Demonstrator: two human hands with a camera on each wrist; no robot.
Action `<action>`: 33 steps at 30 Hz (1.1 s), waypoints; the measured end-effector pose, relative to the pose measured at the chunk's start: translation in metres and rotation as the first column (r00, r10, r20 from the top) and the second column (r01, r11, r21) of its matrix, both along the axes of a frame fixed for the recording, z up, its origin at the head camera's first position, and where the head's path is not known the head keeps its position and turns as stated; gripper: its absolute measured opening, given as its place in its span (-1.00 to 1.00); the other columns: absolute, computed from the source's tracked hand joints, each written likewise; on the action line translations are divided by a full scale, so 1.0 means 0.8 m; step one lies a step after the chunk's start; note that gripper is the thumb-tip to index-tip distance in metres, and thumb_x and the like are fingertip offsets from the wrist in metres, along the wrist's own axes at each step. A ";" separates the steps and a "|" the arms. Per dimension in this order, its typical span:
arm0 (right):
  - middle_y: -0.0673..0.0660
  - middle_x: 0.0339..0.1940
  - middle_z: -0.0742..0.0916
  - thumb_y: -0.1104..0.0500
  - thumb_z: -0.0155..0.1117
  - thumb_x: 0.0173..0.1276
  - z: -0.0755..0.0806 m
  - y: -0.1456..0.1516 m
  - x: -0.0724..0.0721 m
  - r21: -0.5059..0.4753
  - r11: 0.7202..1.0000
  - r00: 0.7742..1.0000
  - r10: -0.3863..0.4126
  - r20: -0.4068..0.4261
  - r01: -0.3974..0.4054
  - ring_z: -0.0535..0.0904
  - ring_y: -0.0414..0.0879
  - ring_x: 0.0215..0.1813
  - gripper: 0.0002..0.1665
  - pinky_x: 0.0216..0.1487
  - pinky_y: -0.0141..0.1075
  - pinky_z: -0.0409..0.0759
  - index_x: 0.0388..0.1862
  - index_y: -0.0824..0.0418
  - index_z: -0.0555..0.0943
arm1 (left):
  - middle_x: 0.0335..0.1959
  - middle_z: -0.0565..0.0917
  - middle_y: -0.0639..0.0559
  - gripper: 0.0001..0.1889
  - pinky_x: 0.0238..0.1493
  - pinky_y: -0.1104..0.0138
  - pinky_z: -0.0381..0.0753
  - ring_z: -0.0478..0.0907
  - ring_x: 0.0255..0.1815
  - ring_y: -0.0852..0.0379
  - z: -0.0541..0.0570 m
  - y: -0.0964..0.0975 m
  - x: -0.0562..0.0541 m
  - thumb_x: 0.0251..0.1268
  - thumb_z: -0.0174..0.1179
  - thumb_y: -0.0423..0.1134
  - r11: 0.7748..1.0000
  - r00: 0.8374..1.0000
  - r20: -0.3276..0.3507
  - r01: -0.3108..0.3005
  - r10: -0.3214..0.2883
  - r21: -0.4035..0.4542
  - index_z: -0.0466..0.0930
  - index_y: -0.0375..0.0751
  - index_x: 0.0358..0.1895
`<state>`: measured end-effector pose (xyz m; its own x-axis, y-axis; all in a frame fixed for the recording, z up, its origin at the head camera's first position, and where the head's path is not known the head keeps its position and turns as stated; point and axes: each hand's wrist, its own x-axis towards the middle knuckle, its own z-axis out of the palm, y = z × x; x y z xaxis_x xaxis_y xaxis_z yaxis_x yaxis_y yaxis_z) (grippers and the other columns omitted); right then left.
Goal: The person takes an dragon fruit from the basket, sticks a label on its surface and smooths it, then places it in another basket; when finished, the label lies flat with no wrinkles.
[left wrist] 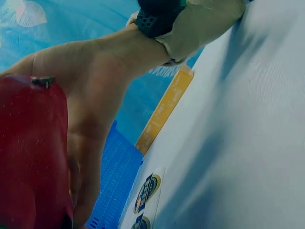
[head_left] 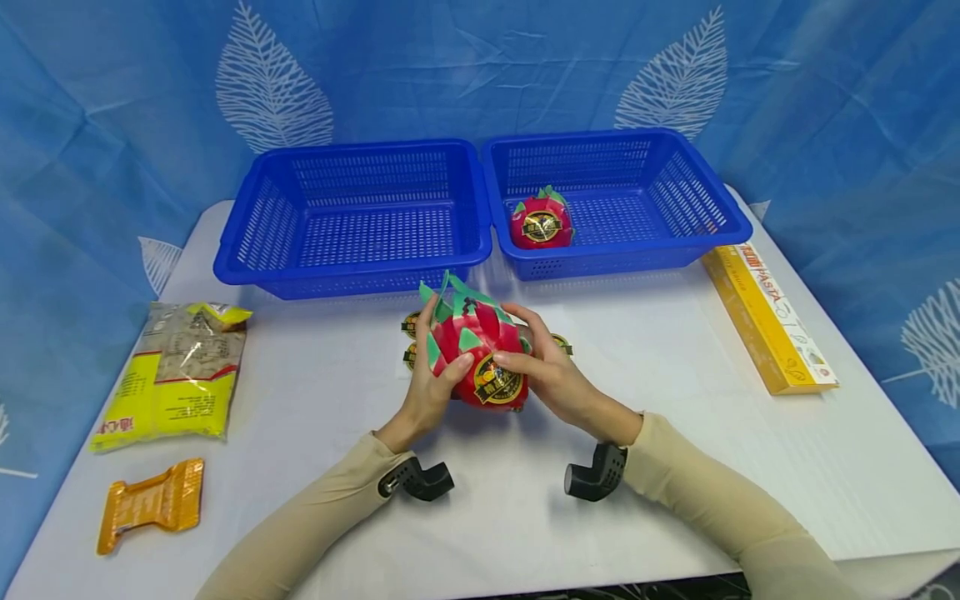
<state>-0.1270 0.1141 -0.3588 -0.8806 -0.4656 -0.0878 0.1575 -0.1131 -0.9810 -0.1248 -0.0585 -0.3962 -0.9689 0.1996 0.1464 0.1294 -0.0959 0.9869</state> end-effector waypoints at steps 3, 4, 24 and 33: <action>0.22 0.30 0.26 0.12 0.18 0.17 0.004 0.008 -0.007 0.082 0.994 0.997 0.070 -0.020 -0.068 0.34 0.03 0.21 -0.05 0.17 -0.10 0.44 0.42 -0.01 -0.13 | 0.21 0.22 -0.22 -0.05 0.00 0.13 0.52 0.34 0.12 -0.08 -0.003 -0.002 -0.001 -0.01 0.09 0.16 0.999 0.999 -0.002 0.041 -0.041 0.012 -0.33 0.22 0.41; 0.21 0.31 0.25 0.10 0.22 0.15 0.005 0.011 -0.009 0.116 0.989 0.995 0.097 -0.029 -0.093 0.32 0.06 0.25 -0.02 0.19 -0.05 0.42 0.42 -0.07 -0.14 | 0.22 0.21 -0.23 -0.03 0.01 0.10 0.52 0.32 0.13 -0.09 -0.004 -0.002 -0.001 -0.03 0.11 0.20 0.998 0.998 -0.005 0.056 -0.056 0.013 -0.33 0.22 0.41; 0.07 0.26 0.33 0.14 0.48 -0.06 0.017 0.045 -0.026 0.425 0.799 0.867 0.494 -0.061 -0.425 0.42 0.04 0.20 0.13 0.03 -0.18 0.57 0.37 -0.24 -0.02 | 0.16 0.29 -0.21 0.06 -0.01 0.10 0.55 0.40 0.12 -0.11 -0.014 -0.006 -0.004 -0.14 0.19 0.35 0.927 0.952 -0.057 0.277 -0.300 -0.254 -0.33 0.32 0.39; 0.08 0.11 0.46 0.17 0.52 -0.13 0.018 0.049 -0.028 0.436 0.822 0.889 0.447 -0.096 -0.366 0.45 0.02 0.13 0.01 0.00 -0.16 0.57 0.25 -0.12 0.13 | 0.13 0.34 -0.12 0.07 0.04 0.12 0.52 0.39 0.13 -0.02 -0.008 -0.005 -0.005 -0.12 0.21 0.32 0.918 0.944 -0.061 0.298 -0.324 -0.260 -0.34 0.32 0.40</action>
